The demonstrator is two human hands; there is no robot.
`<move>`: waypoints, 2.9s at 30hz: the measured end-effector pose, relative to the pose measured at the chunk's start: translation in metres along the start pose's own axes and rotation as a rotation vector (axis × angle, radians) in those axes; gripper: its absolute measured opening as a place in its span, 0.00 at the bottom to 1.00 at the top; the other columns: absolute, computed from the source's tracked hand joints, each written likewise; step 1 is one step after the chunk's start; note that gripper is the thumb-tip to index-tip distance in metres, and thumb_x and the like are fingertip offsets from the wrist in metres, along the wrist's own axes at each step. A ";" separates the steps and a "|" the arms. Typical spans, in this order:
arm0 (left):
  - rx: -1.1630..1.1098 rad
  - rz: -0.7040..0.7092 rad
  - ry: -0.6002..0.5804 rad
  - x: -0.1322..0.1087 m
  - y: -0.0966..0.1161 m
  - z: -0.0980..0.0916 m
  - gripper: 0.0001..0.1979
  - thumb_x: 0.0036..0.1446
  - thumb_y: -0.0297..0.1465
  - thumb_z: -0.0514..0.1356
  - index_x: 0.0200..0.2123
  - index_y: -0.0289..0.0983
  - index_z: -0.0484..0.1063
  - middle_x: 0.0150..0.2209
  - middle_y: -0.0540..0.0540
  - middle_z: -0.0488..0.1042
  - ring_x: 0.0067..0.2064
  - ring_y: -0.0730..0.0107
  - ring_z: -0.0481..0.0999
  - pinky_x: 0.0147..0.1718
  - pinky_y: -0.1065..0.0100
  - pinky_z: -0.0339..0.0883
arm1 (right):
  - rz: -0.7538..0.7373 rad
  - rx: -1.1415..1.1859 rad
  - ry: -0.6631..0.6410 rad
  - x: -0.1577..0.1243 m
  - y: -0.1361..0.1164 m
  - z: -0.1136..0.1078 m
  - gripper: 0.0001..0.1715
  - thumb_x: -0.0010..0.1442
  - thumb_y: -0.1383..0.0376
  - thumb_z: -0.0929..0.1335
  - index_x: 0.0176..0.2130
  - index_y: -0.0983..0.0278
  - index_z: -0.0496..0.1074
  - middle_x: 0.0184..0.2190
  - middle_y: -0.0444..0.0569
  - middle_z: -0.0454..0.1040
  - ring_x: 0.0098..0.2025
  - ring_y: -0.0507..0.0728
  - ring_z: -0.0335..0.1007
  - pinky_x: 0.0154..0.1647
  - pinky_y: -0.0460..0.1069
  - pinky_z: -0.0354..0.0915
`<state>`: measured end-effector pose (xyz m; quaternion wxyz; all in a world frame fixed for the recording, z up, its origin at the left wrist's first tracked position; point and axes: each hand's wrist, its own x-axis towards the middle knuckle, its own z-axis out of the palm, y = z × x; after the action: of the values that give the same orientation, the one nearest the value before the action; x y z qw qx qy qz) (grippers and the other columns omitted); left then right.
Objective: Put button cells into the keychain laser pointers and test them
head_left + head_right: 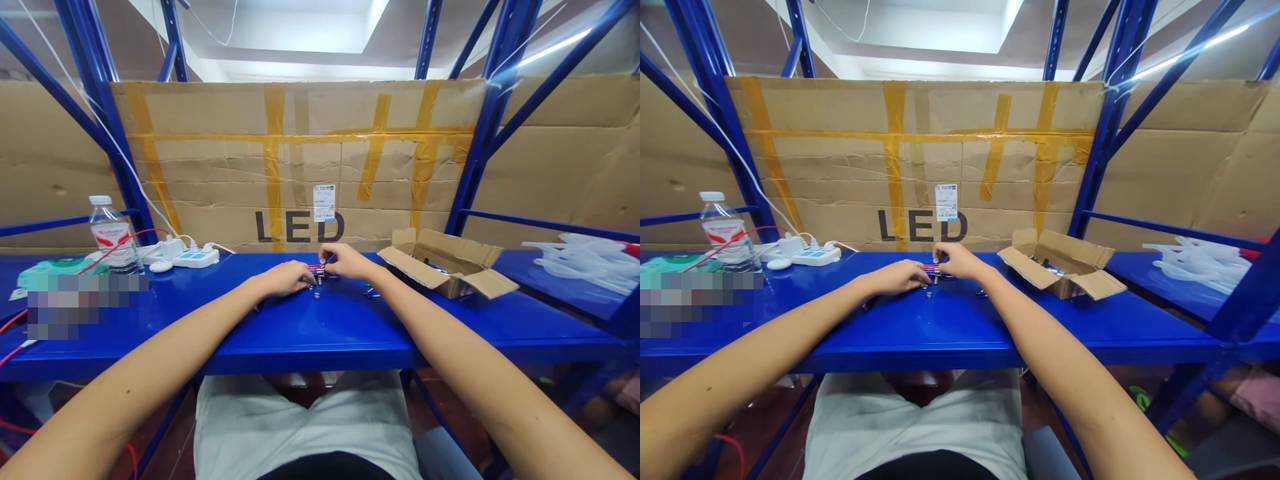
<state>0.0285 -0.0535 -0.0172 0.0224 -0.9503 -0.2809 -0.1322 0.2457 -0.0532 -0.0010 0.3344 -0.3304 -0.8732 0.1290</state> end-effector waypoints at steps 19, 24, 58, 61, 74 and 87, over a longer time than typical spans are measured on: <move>-0.214 -0.185 -0.135 -0.004 0.003 -0.012 0.04 0.50 0.27 0.59 0.28 0.37 0.75 0.25 0.51 0.75 0.24 0.73 0.70 0.24 0.73 0.60 | 0.038 -0.029 -0.009 -0.002 -0.006 0.000 0.09 0.46 0.75 0.65 0.31 0.63 0.65 0.31 0.45 0.71 0.35 0.54 0.66 0.37 0.48 0.61; -0.124 -0.119 0.238 0.000 0.009 -0.015 0.07 0.56 0.28 0.58 0.34 0.36 0.76 0.31 0.48 0.78 0.31 0.70 0.73 0.31 0.70 0.63 | 0.064 -0.017 -0.042 -0.001 -0.005 0.001 0.10 0.46 0.74 0.65 0.31 0.63 0.66 0.30 0.45 0.71 0.33 0.53 0.65 0.35 0.47 0.60; -0.214 -0.192 -0.146 0.000 0.020 -0.013 0.08 0.51 0.27 0.58 0.34 0.35 0.77 0.31 0.47 0.77 0.31 0.69 0.73 0.32 0.71 0.62 | 0.054 0.043 0.004 0.001 0.000 0.004 0.10 0.46 0.75 0.64 0.31 0.64 0.67 0.30 0.45 0.72 0.33 0.53 0.67 0.36 0.47 0.62; -0.252 -0.236 -0.166 -0.002 0.017 -0.013 0.06 0.50 0.27 0.59 0.32 0.35 0.75 0.28 0.50 0.75 0.28 0.72 0.70 0.28 0.72 0.60 | 0.055 0.045 -0.001 0.001 -0.001 0.004 0.10 0.46 0.75 0.64 0.31 0.64 0.67 0.30 0.45 0.72 0.33 0.53 0.67 0.36 0.47 0.62; -0.159 -0.094 0.424 0.001 0.021 -0.021 0.07 0.58 0.29 0.57 0.35 0.34 0.75 0.25 0.50 0.75 0.26 0.75 0.69 0.28 0.74 0.60 | 0.099 0.296 -0.080 0.003 0.000 0.010 0.08 0.48 0.71 0.67 0.32 0.64 0.68 0.25 0.42 0.71 0.28 0.52 0.65 0.31 0.47 0.61; -0.100 -0.062 0.429 0.000 0.020 -0.026 0.08 0.58 0.28 0.57 0.38 0.37 0.76 0.31 0.48 0.79 0.30 0.72 0.73 0.32 0.71 0.63 | 0.109 0.383 -0.017 0.006 0.006 0.012 0.07 0.50 0.70 0.68 0.33 0.64 0.69 0.27 0.43 0.72 0.32 0.52 0.67 0.33 0.48 0.63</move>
<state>0.0326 -0.0734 0.0081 0.0304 -0.8913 -0.2917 -0.3458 0.2370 -0.0447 -0.0095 0.3761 -0.3063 -0.8164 0.3134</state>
